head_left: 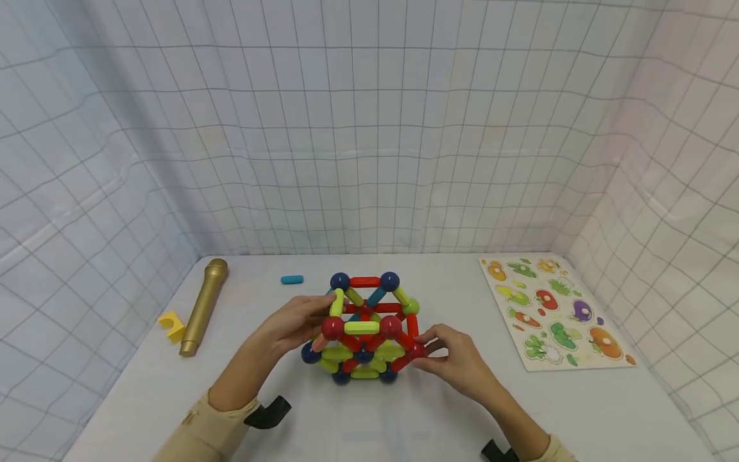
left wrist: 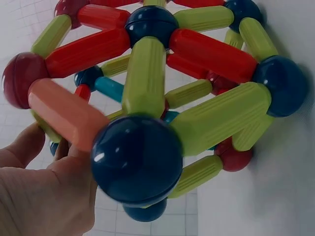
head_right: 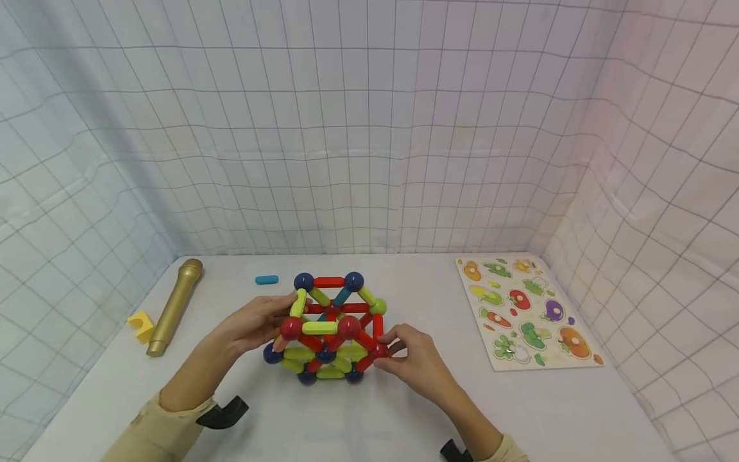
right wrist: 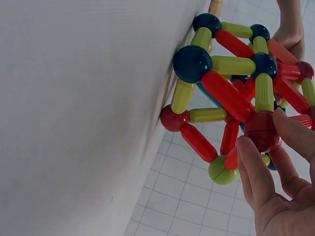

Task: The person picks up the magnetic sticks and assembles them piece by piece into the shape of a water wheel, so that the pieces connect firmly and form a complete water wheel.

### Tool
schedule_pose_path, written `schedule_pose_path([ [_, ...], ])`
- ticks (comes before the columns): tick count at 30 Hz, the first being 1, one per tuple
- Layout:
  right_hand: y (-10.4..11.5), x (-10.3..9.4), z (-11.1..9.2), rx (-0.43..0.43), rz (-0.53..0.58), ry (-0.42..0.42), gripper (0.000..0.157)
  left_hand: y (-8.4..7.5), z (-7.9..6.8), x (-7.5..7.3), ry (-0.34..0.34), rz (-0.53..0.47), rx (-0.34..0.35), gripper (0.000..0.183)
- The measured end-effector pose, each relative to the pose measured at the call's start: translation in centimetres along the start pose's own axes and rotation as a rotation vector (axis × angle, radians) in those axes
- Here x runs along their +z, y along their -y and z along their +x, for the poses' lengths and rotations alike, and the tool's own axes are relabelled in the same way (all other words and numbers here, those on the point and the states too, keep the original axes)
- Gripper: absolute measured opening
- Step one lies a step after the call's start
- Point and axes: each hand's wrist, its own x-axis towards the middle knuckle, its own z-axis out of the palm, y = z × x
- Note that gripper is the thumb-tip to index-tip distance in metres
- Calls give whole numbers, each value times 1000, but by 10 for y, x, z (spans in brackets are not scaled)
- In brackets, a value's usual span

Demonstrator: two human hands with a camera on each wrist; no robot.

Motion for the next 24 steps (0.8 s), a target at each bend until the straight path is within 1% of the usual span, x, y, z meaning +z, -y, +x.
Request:
schedule_pose_path([
  [3, 0, -1, 0, -7, 0, -3, 30, -2, 2, -2, 27, 7, 8, 46],
  [5, 0, -2, 1, -16, -1, -4, 30, -4, 2, -7, 14, 32, 22, 50],
  [6, 0, -2, 1, -21, -2, -3, 30, -6, 2, -11, -8, 52, 35, 52],
  [7, 0, -2, 2, -25, -4, -1, 30, -8, 3, -17, -41, 95, 50, 55],
  [8, 0, -3, 2, -28, -4, 2, 30, -11, 4, -23, -87, 166, 76, 57],
  [9, 0, -3, 2, -32, -5, 3, 30, -14, 7, -30, -141, 256, 114, 57],
  [10, 0, -3, 3, -36, -5, 3, 29, -17, 11, -38, -211, 360, 146, 54],
  [12, 0, -3, 4, -42, -7, 1, 29, -21, 22, -54, -347, 634, 225, 45],
  [14, 1, -3, 4, -43, -8, -6, 29, -23, 38, -68, -470, 915, 271, 35],
  [15, 1, -3, 4, -41, -9, -9, 29, -23, 47, -74, -506, 1034, 282, 31],
  [16, 0, -2, 4, -36, -9, -11, 29, -21, 56, -80, -524, 1143, 278, 29],
  [17, 0, -2, 4, -30, -8, -10, 29, -19, 65, -85, -525, 1238, 274, 28],
  [18, 0, -2, 3, -22, -7, -8, 29, -16, 74, -89, -512, 1311, 257, 29],
  [20, 0, -1, 2, -7, -2, -2, 29, -10, 89, -96, -464, 1447, 231, 30],
  [22, -1, 1, 1, 6, 1, 2, 29, -3, 100, -103, -413, 1542, 215, 31],
  [24, -1, 2, 0, 9, 1, 8, 29, 3, 107, -108, -374, 1613, 217, 28],
])
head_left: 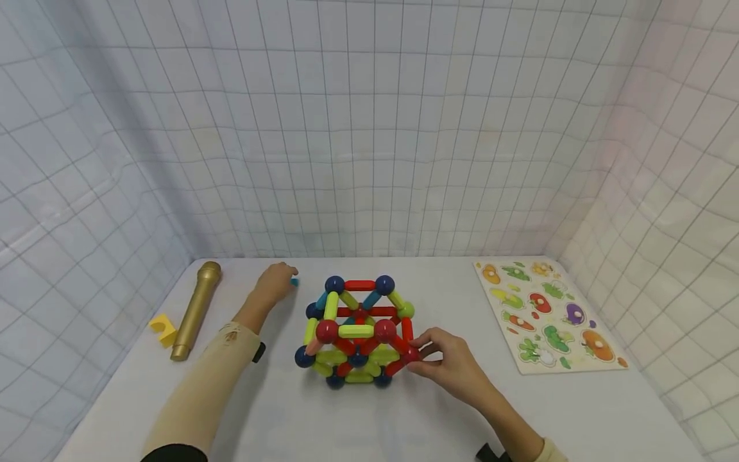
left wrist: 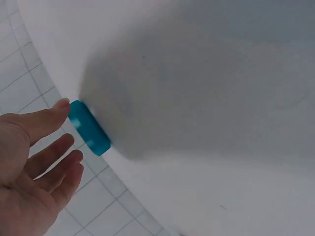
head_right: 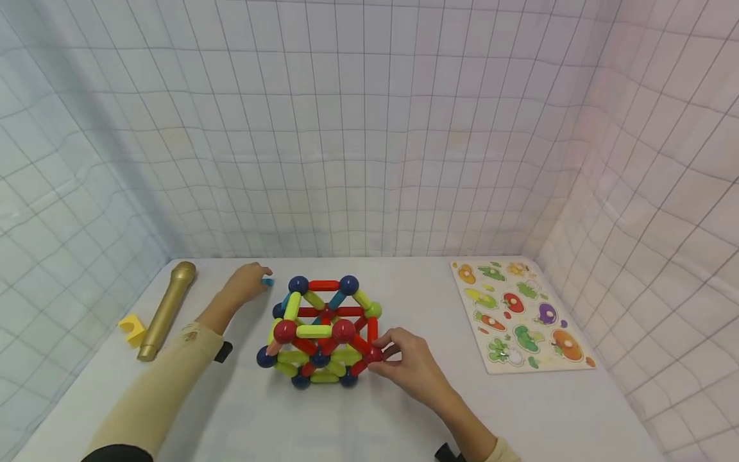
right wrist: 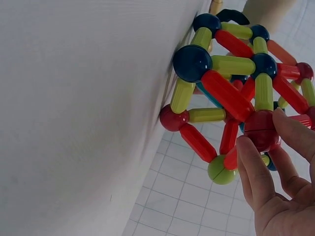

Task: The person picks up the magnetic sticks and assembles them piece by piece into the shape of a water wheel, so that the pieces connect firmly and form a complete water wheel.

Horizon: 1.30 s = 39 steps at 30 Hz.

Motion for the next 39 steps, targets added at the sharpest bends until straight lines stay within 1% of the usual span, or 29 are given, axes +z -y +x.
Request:
schedule_pose_path([
  [2, 0, 1, 0, -8, -1, 5, 29, 4, 1, 6, 7, 32, 16, 23],
  [5, 1, 1, 0, -28, -8, 7, 29, 6, -2, 9, 15, 31, 5, 19],
  [9, 2, -2, 1, -50, -22, -13, 28, 6, -7, 4, 48, -28, -35, 21],
  [10, 2, -3, 1, -53, -25, -18, 28, 6, -8, 2, 50, -52, -37, 21],
  [12, 2, -4, 1, -56, -30, -24, 28, 5, -12, -1, 47, -135, -51, 24],
  [13, 2, -5, 1, -54, -30, -24, 28, 4, -15, -3, 40, -198, -67, 26],
  [15, 1, -5, 0, -42, -29, -21, 28, 0, -23, -7, 11, -375, -105, 30],
  [17, 0, -5, -1, -28, -28, -14, 29, -9, -34, -15, -16, -618, -146, 39],
  [19, -1, -4, -3, -14, -25, -6, 29, -23, -46, -29, -54, -854, -176, 49],
  [20, -1, -4, -3, -10, -24, -3, 29, -31, -52, -38, -74, -953, -175, 53],
  [21, -1, -3, -4, -11, -25, -2, 29, -41, -57, -49, -92, -1038, -167, 56],
  [22, -2, -3, -4, -13, -25, -2, 29, -52, -62, -60, -107, -1097, -143, 57],
  [23, -2, -2, -4, -15, -25, -3, 29, -63, -67, -71, -125, -1117, -111, 58],
  [24, -2, -2, -4, -18, -25, -4, 29, -75, -72, -81, -131, -1116, -76, 57],
  [25, -2, -2, -4, -22, -24, -6, 29, -88, -76, -90, -123, -1107, -42, 55],
  [27, -2, -1, -3, -28, -20, -5, 29, -114, -84, -105, -86, -1058, 20, 50],
  [29, -2, 0, -3, -35, -17, -4, 29, -137, -90, -114, -32, -996, 67, 45],
  [31, -2, 0, -3, -50, -12, -5, 28, -156, -93, -119, 29, -961, 80, 42],
  [32, -2, 1, -3, -56, -10, -6, 28, -163, -93, -119, 51, -949, 80, 42],
  [34, -2, 1, -2, -67, -10, -11, 28, -171, -91, -119, 91, -947, 79, 42],
  [36, -1, 1, -2, -76, -12, -13, 27, -175, -90, -116, 131, -947, 66, 42],
  [39, 0, 1, -2, -73, -22, -14, 28, -177, -87, -112, 188, -984, 58, 42],
])
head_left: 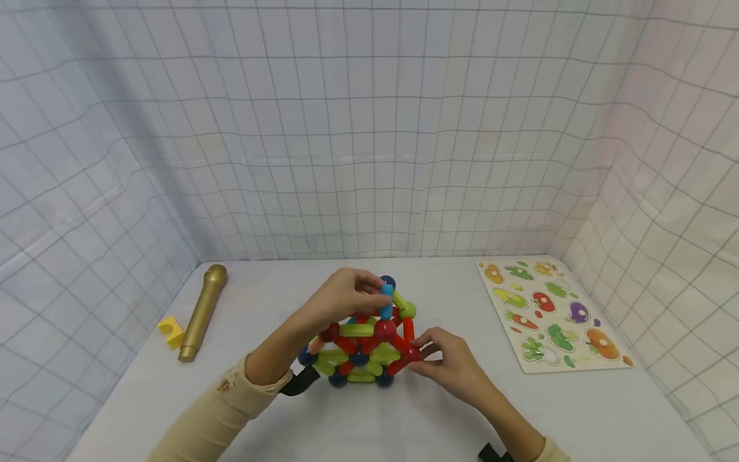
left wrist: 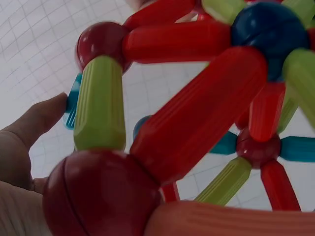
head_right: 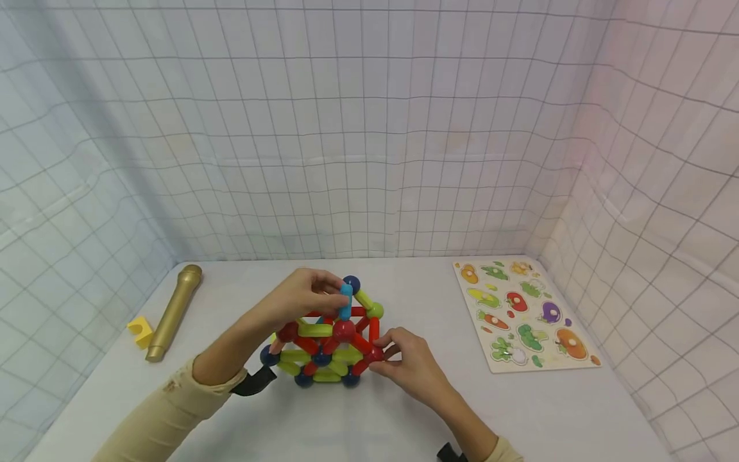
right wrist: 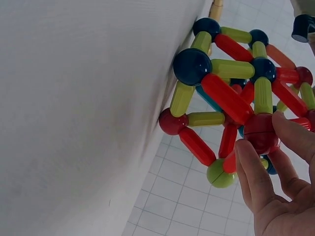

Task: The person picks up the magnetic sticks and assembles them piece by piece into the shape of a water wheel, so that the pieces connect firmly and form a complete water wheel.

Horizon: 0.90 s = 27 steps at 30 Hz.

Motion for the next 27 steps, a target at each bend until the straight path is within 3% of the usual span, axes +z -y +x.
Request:
schedule_pose_path([
  [4, 2, 0, 0, 8, -6, 0, 28, 3, 2, 2, -1, 10, -31, 43],
  [11, 2, 0, 0, 13, -8, -5, 29, 6, 8, 4, -2, 256, -36, 28],
  [15, 1, 2, 0, 17, -13, -5, 29, 7, 12, 9, 15, 390, -14, 36],
  [21, 0, 1, 2, 6, -22, -8, 28, 4, 12, 11, 6, 472, -20, 40],
  [24, 1, 0, 2, 7, -23, 5, 29, 0, 4, 7, -74, 489, -3, 38],
  [27, 1, -4, -1, 32, -46, -22, 31, 7, -11, -2, -307, 406, 70, 38],
])
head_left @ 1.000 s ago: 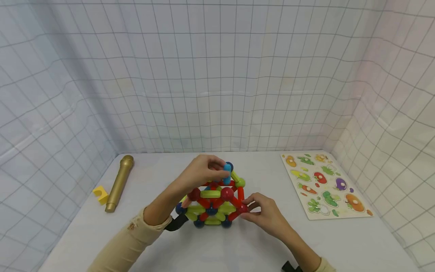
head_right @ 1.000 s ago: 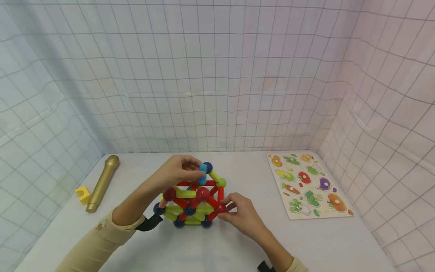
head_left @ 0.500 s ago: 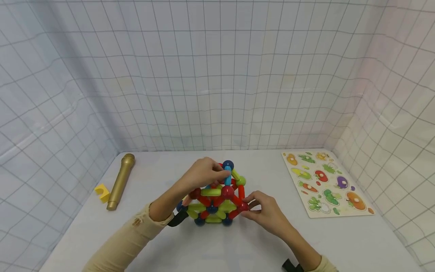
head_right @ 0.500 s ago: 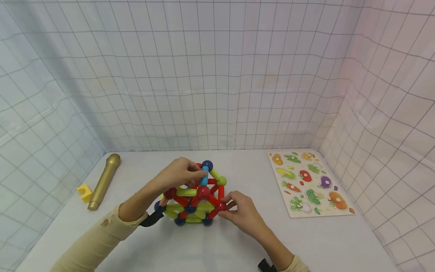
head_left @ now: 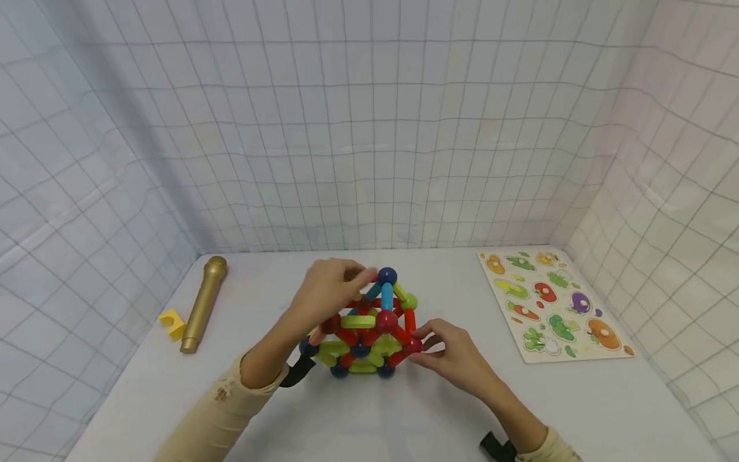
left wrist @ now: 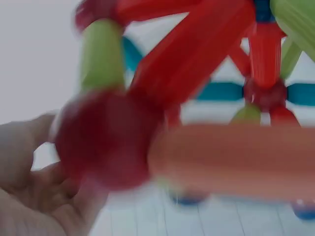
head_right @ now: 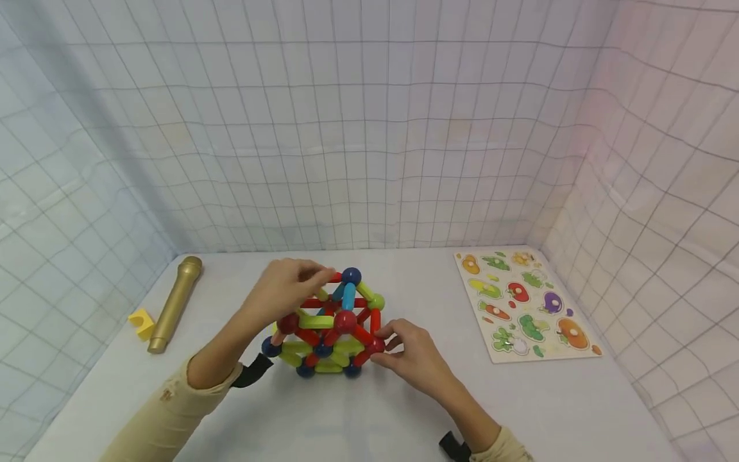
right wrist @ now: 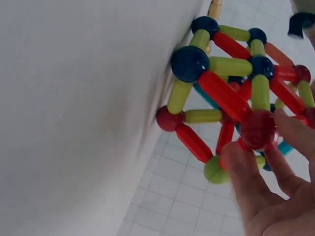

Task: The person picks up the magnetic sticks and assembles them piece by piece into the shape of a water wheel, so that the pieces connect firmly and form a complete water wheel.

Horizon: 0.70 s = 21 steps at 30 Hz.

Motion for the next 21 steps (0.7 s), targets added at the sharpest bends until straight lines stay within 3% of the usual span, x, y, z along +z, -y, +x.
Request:
schedule_pose_path([
  [3, 5, -3, 4, 8, -23, -115, 33, 29, -15, -7, -284, -170, 40, 38],
  [5, 7, -3, 10, -18, -8, -210, 36, 52, -24, -3, -361, -251, 60, 42],
  [6, 9, -1, 15, -39, 9, -243, 38, 63, -27, 2, -351, -277, 69, 45],
  [8, 11, 4, 26, -85, 55, -264, 46, 80, -29, 13, -258, -311, 81, 51],
  [12, 15, 24, 46, -115, 150, -201, 57, 99, -30, 38, -19, -396, 105, 59],
  [14, 15, 35, 53, -119, 175, -164, 58, 102, -30, 47, 49, -464, 113, 60],
  [18, 14, 44, 59, -125, 206, -129, 59, 102, -28, 57, 65, -534, 132, 63],
  [21, 13, 42, 65, -128, 219, -140, 58, 101, -23, 58, 28, -491, 152, 64],
])
